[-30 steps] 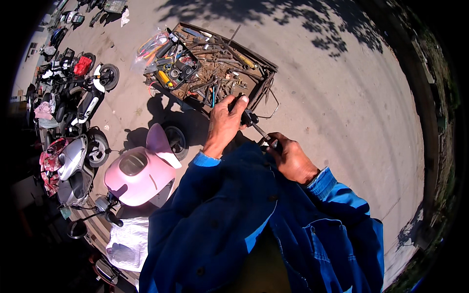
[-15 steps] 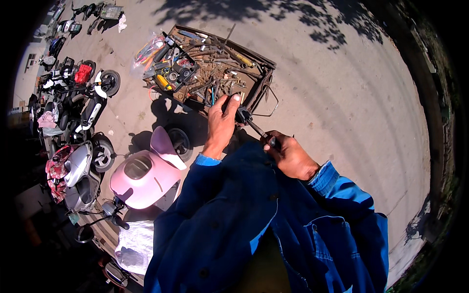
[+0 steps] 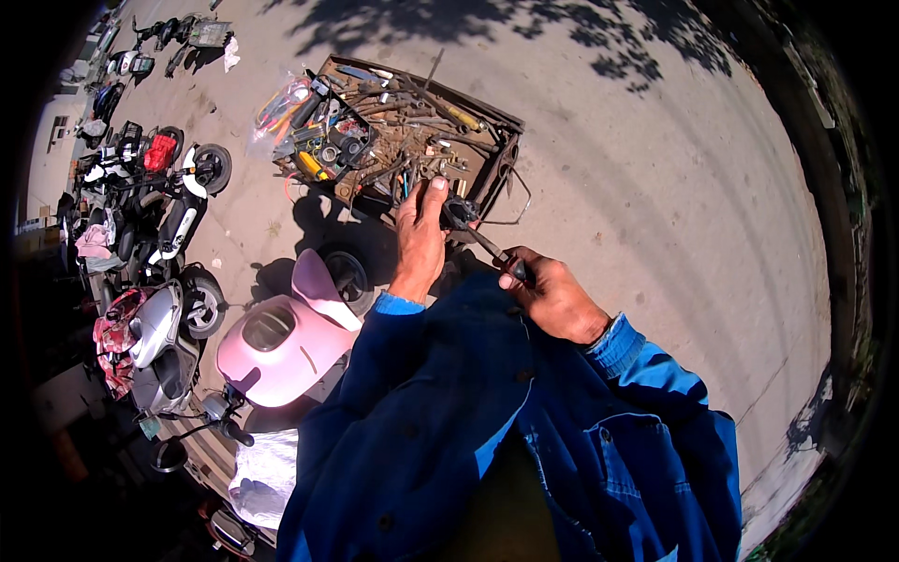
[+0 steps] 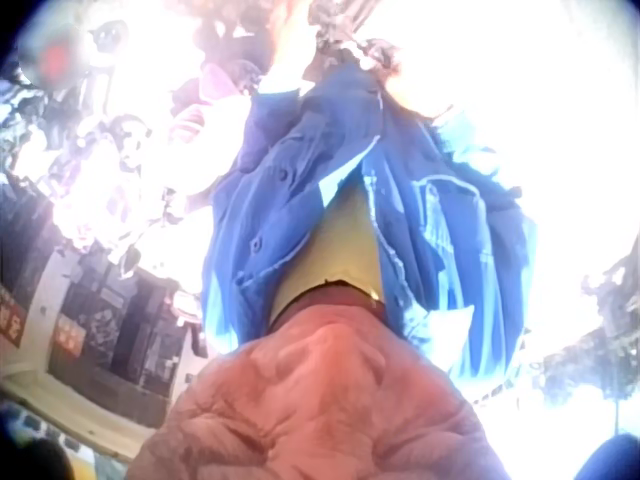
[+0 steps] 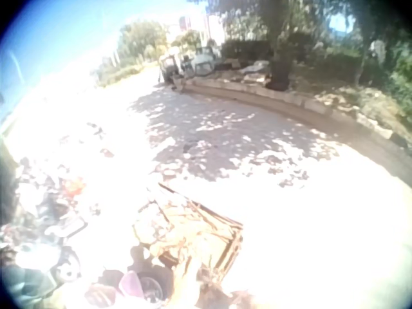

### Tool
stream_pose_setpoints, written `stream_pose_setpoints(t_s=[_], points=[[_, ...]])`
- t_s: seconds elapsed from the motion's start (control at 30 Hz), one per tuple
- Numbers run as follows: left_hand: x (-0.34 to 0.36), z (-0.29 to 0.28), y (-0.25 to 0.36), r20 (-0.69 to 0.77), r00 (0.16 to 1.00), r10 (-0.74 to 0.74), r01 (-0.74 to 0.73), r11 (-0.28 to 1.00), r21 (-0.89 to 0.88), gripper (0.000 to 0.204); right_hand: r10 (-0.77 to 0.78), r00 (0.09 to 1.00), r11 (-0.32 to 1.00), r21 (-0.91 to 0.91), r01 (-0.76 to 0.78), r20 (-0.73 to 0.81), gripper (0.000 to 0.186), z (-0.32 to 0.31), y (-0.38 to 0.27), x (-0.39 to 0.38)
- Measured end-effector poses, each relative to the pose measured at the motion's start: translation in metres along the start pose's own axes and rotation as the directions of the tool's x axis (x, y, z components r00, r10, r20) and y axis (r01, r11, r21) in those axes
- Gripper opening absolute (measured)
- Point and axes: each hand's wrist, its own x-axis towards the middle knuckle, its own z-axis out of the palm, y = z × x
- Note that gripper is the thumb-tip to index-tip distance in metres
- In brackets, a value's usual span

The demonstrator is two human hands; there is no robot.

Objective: The person works on a pink electric scooter parked outdoors, using a screwdriver to adjust the handlebar assembly and a white cloth to wipe the vehicle. They then use pliers to manipulate a small black component held in their hands.

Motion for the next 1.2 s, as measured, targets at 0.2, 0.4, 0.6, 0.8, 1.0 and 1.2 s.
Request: stream_pose_setpoints(t_s=[0.2,0.4,0.6,0.8,1.0,1.2], points=[[0.003,0.005,-0.001,-0.107,0.948,-0.300,0.258,0.920,-0.296,0.034,0.086,0.982,0.951,0.279,-0.132,0.170,0.023,-0.022,0.005,-0.002],[0.003,0.006,-0.002,-0.029,0.936,-0.351,0.304,0.848,-0.433,0.030,0.164,0.921,0.692,0.624,-0.363,0.354,0.031,-0.019,-0.012,-0.006],[-0.004,0.015,0.007,0.023,0.932,-0.361,0.348,0.880,-0.321,0.035,0.159,0.892,0.508,0.740,-0.441,0.423,0.028,-0.019,-0.022,-0.008],[0.001,0.008,-0.002,0.121,0.937,-0.328,0.349,0.886,-0.305,0.043,0.192,0.863,0.361,0.784,-0.505,0.468,0.028,-0.023,-0.037,-0.014],[-0.009,0.021,0.007,0.110,0.955,-0.277,0.298,0.895,-0.332,0.049,0.048,0.835,0.185,0.816,-0.547,0.549,0.032,-0.021,-0.033,-0.018],[-0.009,0.016,0.003,0.227,0.947,-0.226,0.301,0.871,-0.388,0.047,-0.029,0.826,0.134,0.821,-0.555,0.563,0.037,-0.016,-0.036,-0.020]])
